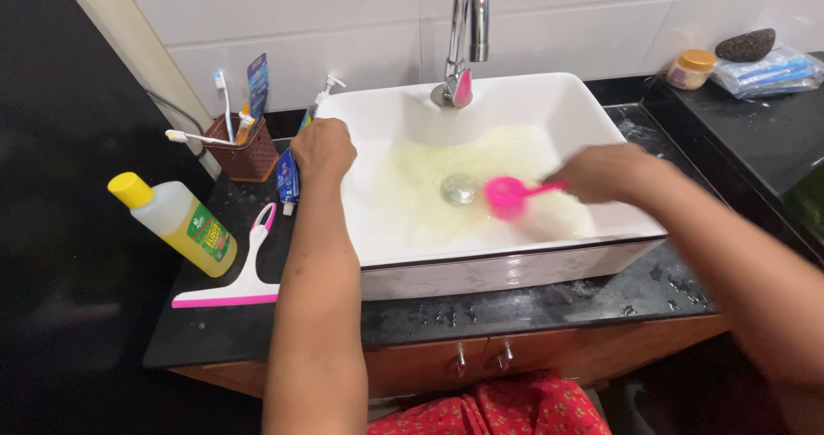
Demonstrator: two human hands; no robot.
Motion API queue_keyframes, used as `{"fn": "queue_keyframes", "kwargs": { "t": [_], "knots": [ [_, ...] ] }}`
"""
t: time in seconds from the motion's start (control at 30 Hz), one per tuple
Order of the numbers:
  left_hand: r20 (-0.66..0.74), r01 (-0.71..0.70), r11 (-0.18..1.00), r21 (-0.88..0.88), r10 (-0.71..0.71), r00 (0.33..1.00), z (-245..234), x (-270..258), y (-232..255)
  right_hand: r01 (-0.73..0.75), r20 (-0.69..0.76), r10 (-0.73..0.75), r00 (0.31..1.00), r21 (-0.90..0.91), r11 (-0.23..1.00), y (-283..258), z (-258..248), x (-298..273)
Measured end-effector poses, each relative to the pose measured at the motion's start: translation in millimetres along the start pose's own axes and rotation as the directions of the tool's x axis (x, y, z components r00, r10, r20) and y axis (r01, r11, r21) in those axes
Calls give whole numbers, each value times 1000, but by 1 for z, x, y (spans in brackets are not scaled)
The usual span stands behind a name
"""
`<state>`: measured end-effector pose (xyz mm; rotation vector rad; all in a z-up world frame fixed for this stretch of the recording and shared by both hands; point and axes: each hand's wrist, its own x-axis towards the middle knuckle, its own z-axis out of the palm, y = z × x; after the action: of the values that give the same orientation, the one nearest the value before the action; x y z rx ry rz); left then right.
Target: The person cleans a sink by hand and using a pink brush.
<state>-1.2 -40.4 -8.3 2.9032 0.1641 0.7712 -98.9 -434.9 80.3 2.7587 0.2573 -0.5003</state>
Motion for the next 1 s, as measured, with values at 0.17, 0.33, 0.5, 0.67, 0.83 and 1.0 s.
{"fn": "queue_keyframes", "kwargs": {
  "t": [0.17,0.33,0.5,0.67,0.83,1.0],
  "knots": [
    [21,11,1000,18,-12,1000,0,2,-4,127,-194,-109,975,82,988,-48,-12,52],
    [28,31,1000,0,-31,999,0,4,-7,246,-110,-232,966,136,960,-65,-11,29],
    [52,22,1000,-8,-22,998,2,5,-7,91,-112,-82,990,78,993,-35,-9,17],
    [83,3,1000,-16,-2,997,-4,2,-4,148,-268,-85,960,224,963,-55,2,43],
    [92,29,999,-15,-28,995,-7,-3,-2,177,-196,-180,964,-33,984,-51,1,22],
    [106,27,1000,-11,-26,994,-6,3,2,76,-319,-105,942,-103,992,-39,-2,40]
  ]
}}
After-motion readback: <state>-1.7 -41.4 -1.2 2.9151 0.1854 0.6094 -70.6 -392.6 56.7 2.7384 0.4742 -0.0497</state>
